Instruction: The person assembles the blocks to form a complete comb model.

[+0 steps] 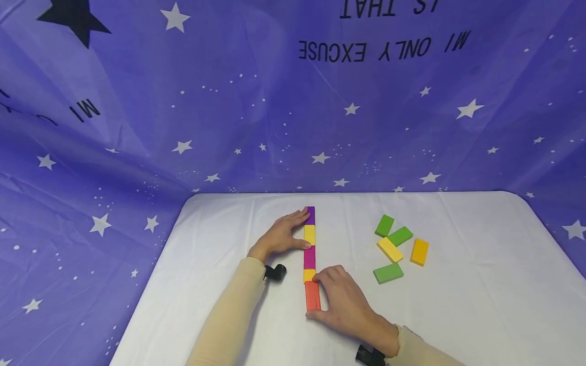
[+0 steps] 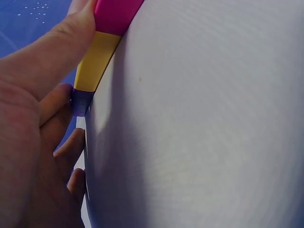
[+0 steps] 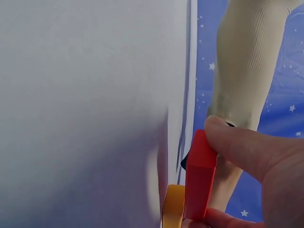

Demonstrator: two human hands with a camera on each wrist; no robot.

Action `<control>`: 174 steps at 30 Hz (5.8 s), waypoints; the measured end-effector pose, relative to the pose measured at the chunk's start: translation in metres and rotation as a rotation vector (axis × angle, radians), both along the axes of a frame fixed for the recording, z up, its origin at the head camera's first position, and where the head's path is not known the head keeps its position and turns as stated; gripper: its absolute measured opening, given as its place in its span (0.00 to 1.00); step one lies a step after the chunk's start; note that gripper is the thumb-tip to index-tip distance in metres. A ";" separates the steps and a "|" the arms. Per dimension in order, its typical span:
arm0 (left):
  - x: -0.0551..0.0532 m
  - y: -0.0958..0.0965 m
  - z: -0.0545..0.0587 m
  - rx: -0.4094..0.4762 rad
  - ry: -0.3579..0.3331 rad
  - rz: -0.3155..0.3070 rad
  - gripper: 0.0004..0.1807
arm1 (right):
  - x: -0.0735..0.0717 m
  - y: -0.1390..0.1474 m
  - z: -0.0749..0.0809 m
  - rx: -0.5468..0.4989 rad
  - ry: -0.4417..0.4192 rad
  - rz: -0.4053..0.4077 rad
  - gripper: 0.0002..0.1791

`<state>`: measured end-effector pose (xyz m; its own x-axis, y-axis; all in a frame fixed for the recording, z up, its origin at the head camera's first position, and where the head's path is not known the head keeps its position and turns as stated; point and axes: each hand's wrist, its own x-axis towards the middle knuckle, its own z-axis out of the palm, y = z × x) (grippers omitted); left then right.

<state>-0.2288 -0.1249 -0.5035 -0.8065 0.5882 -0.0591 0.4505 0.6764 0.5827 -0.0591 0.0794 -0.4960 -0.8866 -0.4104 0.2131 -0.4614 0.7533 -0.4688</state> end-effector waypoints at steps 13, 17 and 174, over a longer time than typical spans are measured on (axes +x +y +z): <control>0.001 -0.001 -0.001 0.006 0.004 0.001 0.51 | 0.001 -0.005 -0.004 0.028 -0.060 -0.005 0.36; 0.001 -0.001 0.000 0.012 0.008 0.001 0.51 | 0.001 -0.006 -0.006 0.039 -0.073 -0.004 0.35; -0.002 0.002 0.003 -0.021 -0.001 -0.001 0.51 | 0.002 0.117 0.000 0.070 -0.084 -0.352 0.36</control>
<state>-0.2307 -0.1230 -0.5008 -0.8061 0.5874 -0.0722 0.4503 0.6879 0.5693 -0.0568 0.1961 -0.4958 -0.9894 -0.0883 0.1157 -0.1304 0.8907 -0.4355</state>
